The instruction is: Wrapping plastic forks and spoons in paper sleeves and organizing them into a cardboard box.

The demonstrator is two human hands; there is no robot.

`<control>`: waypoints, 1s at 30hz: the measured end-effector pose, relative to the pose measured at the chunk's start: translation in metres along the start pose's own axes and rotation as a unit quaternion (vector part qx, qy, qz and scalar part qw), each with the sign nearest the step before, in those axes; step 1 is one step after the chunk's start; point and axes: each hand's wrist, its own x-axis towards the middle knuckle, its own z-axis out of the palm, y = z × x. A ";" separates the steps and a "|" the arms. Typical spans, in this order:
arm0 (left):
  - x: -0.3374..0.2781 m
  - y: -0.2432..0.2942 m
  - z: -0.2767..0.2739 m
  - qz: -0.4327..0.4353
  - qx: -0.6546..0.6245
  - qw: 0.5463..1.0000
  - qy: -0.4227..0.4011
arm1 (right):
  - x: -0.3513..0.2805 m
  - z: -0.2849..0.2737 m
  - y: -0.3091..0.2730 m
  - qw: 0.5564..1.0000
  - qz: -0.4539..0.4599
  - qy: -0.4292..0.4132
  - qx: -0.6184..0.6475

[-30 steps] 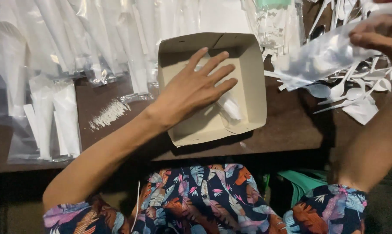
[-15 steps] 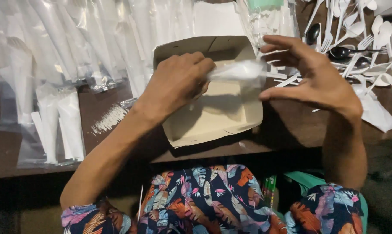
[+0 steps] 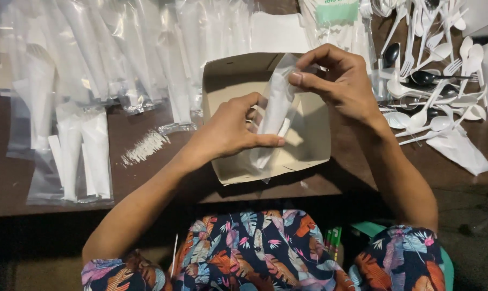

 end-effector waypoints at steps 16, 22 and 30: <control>0.003 -0.016 0.006 0.070 -0.006 0.995 0.077 | 0.008 0.018 -0.004 0.994 0.093 -0.025 0.044; -0.006 0.001 0.001 0.036 -0.011 0.998 0.045 | 0.009 0.020 0.004 0.994 0.075 0.003 0.085; -0.005 -0.002 -0.013 0.120 -0.053 0.985 0.115 | 0.015 0.013 0.012 0.994 0.099 -0.012 0.042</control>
